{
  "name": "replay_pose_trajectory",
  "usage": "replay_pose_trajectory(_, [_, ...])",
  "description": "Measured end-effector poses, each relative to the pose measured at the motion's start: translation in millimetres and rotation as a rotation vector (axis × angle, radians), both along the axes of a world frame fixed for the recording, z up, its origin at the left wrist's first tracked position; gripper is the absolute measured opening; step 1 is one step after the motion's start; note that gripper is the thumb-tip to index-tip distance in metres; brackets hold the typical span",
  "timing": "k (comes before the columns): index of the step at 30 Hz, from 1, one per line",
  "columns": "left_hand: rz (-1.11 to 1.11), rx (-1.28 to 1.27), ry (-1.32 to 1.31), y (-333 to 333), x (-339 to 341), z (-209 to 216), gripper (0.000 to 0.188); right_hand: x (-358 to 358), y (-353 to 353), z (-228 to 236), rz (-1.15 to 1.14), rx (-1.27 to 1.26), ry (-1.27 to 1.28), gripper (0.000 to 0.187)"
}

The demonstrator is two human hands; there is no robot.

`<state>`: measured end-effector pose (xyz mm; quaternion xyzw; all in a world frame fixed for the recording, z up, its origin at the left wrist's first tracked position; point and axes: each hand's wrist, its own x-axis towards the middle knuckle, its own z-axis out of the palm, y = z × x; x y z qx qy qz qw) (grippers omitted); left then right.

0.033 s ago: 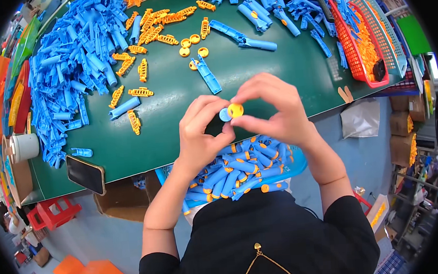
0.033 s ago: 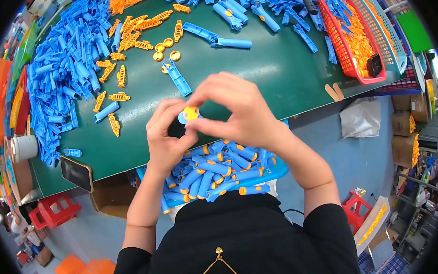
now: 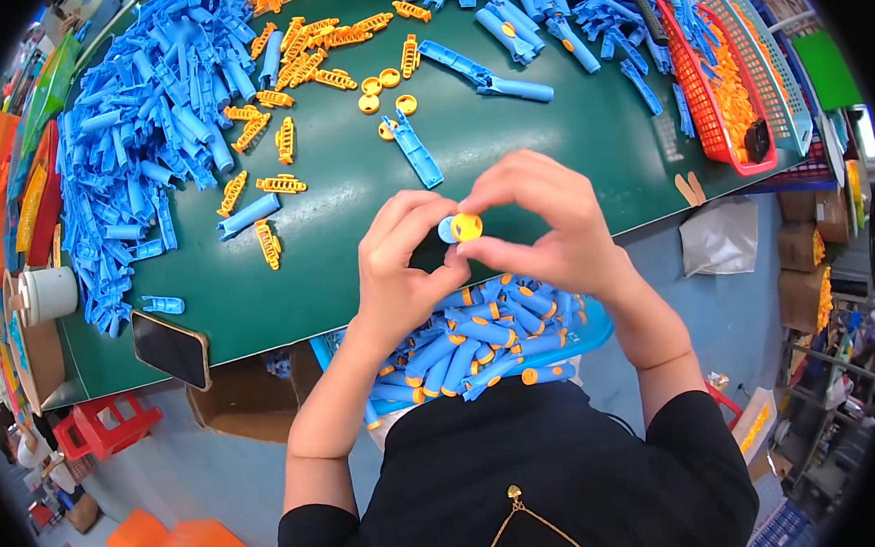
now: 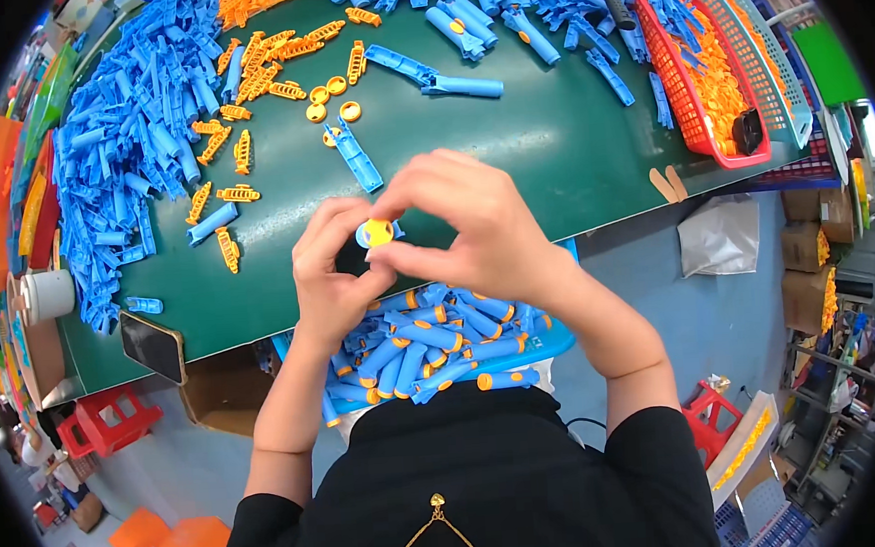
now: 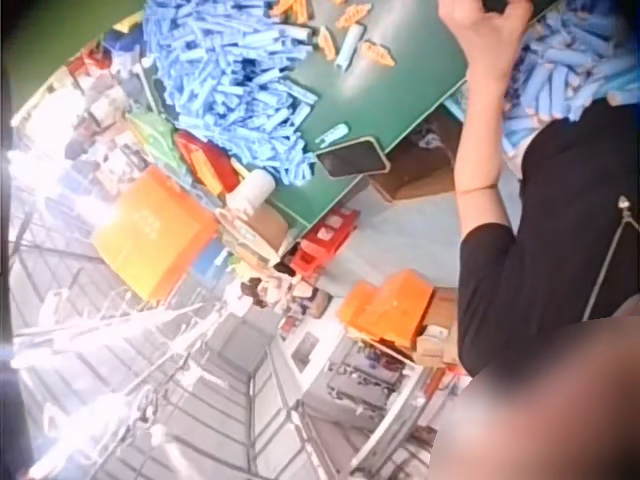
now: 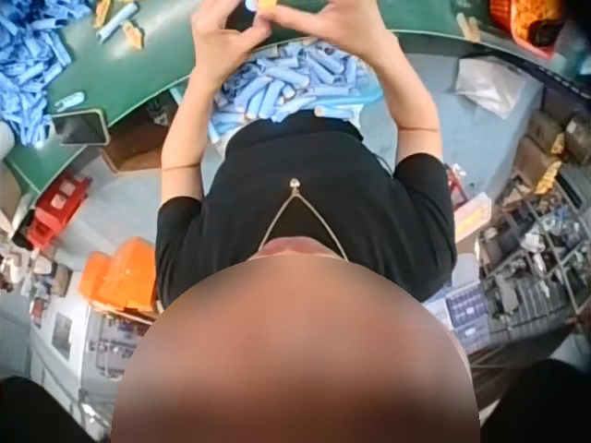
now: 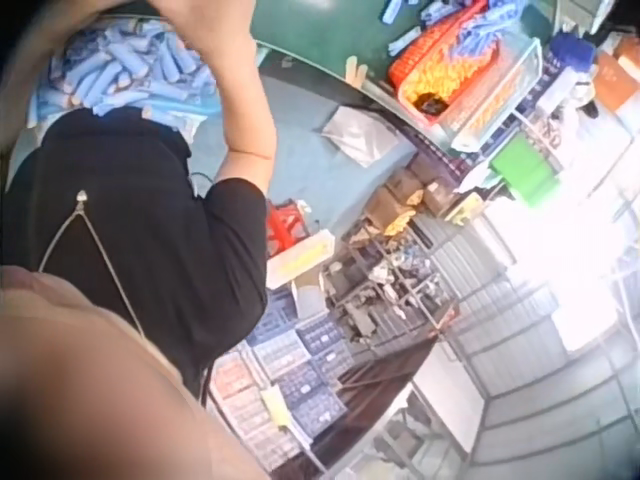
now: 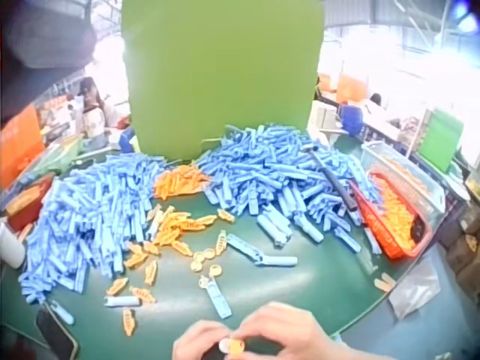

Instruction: Assembling toy foam darts by manually inserting plastic tips into foam tubes.

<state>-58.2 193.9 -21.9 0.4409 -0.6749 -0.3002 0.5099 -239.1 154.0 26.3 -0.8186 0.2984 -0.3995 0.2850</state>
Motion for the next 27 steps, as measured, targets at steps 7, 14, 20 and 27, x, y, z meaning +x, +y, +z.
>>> replay_pose_trajectory(7, [0.051, 0.033, 0.01, 2.3, -6.4, -1.5, 0.032, 6.6, 10.0, 2.0, -0.164, -0.06, 0.083, 0.025])
replay_pose_trajectory(14, [0.042, 0.036, -0.012, 2.5, -5.2, -0.8, 0.033, 8.7, 14.0, -0.1, -0.197, -0.015, 0.057, 0.026])
replay_pose_trajectory(20, [-0.368, 0.537, 0.485, -10.9, 5.9, 11.9, 0.052, 7.7, 12.8, -5.3, -0.205, -0.062, 0.006, 0.025])
replay_pose_trajectory(27, [-0.479, 0.595, 0.431, -13.2, -7.0, 9.6, 0.049, 8.7, 16.3, -7.4, -0.222, 0.029, 0.019, 0.021])
